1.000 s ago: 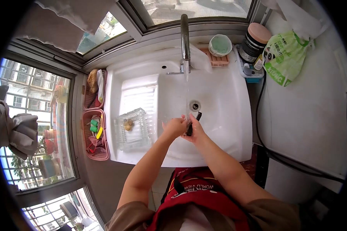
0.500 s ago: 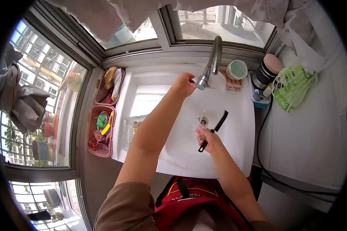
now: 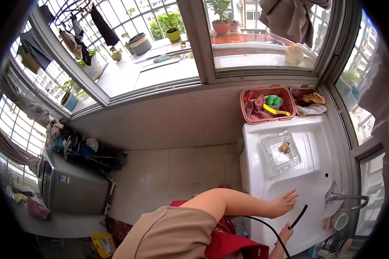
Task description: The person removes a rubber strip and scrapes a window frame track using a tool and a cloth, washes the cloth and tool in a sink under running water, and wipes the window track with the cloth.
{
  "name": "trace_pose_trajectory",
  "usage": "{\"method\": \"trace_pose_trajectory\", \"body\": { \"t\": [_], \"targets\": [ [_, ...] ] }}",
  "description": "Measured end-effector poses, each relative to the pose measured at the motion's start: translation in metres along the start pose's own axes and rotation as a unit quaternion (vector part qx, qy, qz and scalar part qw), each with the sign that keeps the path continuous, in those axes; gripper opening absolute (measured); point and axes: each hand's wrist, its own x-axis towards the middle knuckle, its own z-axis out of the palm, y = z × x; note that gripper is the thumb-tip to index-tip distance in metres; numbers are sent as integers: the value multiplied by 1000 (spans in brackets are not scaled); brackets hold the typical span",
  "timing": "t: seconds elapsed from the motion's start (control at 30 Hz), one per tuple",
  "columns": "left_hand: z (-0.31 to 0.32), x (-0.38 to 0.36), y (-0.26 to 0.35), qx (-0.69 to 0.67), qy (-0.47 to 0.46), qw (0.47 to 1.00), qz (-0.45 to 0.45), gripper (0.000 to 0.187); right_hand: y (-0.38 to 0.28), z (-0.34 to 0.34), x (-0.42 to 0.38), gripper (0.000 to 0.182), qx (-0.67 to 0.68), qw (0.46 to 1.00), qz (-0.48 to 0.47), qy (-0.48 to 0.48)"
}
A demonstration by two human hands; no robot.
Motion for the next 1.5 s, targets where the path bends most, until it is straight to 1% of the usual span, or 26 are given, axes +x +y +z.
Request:
{"method": "trace_pose_trajectory", "body": {
  "t": [0.07, 0.13, 0.2, 0.27, 0.3, 0.33, 0.37, 0.43, 0.5, 0.53, 0.6, 0.63, 0.7, 0.83, 0.9, 0.93, 0.97, 1.0, 1.07, 1.13, 1.2, 1.27, 1.33, 1.4, 1.47, 1.5],
  "targets": [
    [-30, -31, -18, 13, 16, 999, -44, 27, 8, -19, 14, 51, -182, 980, -31, -72],
    [-64, -63, -50, -24, -208, 975, -71, 22, 24, -22, 55, 44, -243, 964, -41, -104],
    [-81, -102, -72, -21, -245, 962, -119, 18, 14, -16, 92, 38, -191, 974, -122, -17],
    [-86, -152, -93, -91, -136, 959, -232, 17, -59, 20, 72, 36, 14, 992, -108, -61],
    [-115, -175, -105, -195, -160, 929, -271, 34, -124, 35, 39, 36, 115, 985, -96, -81],
    [-132, -206, -110, -189, -149, 928, -283, 34, -193, 52, -19, 34, 153, 969, -111, -158],
    [-146, -239, -111, -289, -82, 888, -348, 45, -263, 69, -78, 36, 191, 946, -118, -235],
    [-175, -311, -124, -425, 27, 804, -414, 76, -357, 125, -186, 38, 293, 857, -178, -385],
    [-189, -388, -139, -447, 174, 759, -441, 82, -416, 190, -264, 40, 316, 758, -200, -535],
    [-185, -428, -149, -546, 288, 676, -403, 80, -440, 220, -304, 40, 330, 711, -206, -586],
    [-225, -509, -148, -630, 406, 521, -407, 56, -483, 260, -389, 37, 278, 690, -257, -616],
    [-255, -547, -139, -598, 432, 499, -456, 50, -497, 273, -430, 34, 254, 690, -268, -623],
    [-289, -611, -130, -540, 451, 489, -516, 53, -520, 295, -504, 34, 268, 661, -254, -653],
    [-321, -704, -109, -499, 528, 441, -527, 62, -541, 336, -605, 31, 203, 614, -282, -709],
    [-329, -748, -104, -493, 546, 428, -525, 53, -554, 348, -648, 29, 129, 596, -285, -740],
    [-336, -765, -100, -499, 563, 407, -518, 46, -553, 366, -671, 29, 181, 580, -325, -725],
    [-345, -783, -98, -489, 553, 402, -541, 41, -558, 375, -690, 27, 188, 575, -296, -739],
    [-349, -804, -97, -490, 542, 385, -563, 36, -562, 387, -704, 25, 139, 600, -272, -739],
    [-356, -851, -101, -466, 524, 380, -603, 27, -555, 441, -727, 25, 254, 554, -359, -707],
    [-369, -889, -114, -473, 505, 381, -614, 24, -573, 449, -744, 23, 174, 589, -395, -683],
    [-378, -914, -136, -468, 486, 380, -633, 23, -589, 478, -762, 22, 215, 582, -396, -677],
    [-388, -943, -160, -468, 459, 369, -659, 26, -612, 500, -775, 22, 155, 616, -346, -691],
    [-398, -973, -184, -412, 379, 408, -721, 28, -628, 529, -791, 23, 184, 616, -332, -690],
    [-411, -993, -212, -339, 345, 422, -766, 30, -646, 550, -808, 25, 187, 619, -391, -655],
    [-402, -1023, -230, -103, 350, 579, -729, 31, -663, 566, -819, 26, 191, 619, -407, -644],
    [-419, -1019, -239, -119, 374, 547, -740, 31, -671, 570, -823, 27, 196, 616, -429, -630]
  ]
}}
